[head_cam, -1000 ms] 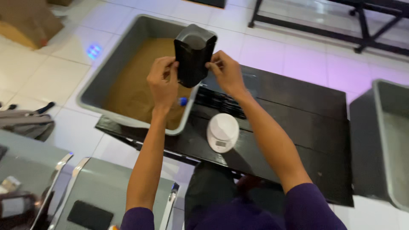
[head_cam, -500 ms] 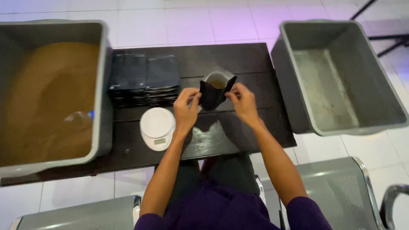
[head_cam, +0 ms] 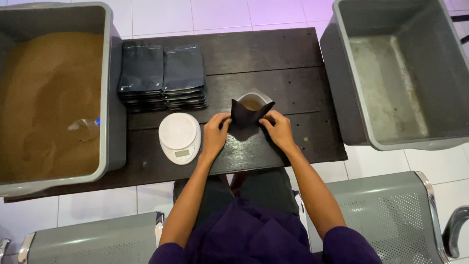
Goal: The person scoops a brown granular substance from a large bin into black pouches using a cut plastic bottle, weighs each pouch on a digital scale, folds the top, and places it in a bin. The process is repeated for multiple pouches.
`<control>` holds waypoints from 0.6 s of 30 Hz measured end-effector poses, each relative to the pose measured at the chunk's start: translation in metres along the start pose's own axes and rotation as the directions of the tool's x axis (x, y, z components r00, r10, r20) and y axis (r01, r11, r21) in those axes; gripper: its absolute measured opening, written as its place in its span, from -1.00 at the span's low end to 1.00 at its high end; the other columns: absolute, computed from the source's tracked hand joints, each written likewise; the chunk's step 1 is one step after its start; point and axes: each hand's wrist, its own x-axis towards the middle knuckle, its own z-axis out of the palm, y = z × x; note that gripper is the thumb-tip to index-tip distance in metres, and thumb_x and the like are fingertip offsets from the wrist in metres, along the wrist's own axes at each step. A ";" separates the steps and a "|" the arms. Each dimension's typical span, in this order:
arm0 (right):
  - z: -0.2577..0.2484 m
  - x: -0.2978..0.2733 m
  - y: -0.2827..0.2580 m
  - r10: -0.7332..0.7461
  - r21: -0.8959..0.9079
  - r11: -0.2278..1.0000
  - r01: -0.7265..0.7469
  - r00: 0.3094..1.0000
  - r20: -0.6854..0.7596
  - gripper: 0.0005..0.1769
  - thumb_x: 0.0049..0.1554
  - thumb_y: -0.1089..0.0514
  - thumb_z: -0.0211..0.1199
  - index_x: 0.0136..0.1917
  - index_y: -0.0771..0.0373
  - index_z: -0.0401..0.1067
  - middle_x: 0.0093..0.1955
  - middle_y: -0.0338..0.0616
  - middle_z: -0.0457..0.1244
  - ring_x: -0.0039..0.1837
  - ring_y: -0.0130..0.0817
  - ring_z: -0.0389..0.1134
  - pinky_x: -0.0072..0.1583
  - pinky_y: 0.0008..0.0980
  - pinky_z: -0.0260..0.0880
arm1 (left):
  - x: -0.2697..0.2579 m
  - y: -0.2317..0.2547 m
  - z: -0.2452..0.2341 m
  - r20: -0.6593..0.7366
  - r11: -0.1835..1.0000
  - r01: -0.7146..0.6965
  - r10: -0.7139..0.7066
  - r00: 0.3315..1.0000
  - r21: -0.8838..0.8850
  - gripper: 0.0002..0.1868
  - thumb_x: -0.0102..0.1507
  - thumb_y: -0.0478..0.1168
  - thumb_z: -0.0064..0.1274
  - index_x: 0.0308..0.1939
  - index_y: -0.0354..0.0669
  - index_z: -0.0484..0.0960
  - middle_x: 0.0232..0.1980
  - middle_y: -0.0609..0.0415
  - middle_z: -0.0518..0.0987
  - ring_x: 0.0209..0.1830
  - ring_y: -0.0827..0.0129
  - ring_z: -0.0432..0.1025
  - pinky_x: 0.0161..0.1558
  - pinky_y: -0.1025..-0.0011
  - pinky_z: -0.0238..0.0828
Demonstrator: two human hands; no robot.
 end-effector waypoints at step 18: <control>0.017 -0.004 -0.029 -0.120 0.114 0.984 0.137 0.982 -0.144 -0.91 0.11 0.28 0.42 -0.13 0.13 0.55 -0.16 -0.16 0.41 -0.05 -0.12 0.46 0.05 -0.20 0.45 | -0.002 0.005 -0.004 -0.115 0.999 0.038 -0.038 0.993 -0.003 -0.90 0.25 -0.41 0.17 -0.20 -0.16 0.64 -0.23 0.01 0.63 -0.17 0.04 0.58 -0.12 0.26 0.54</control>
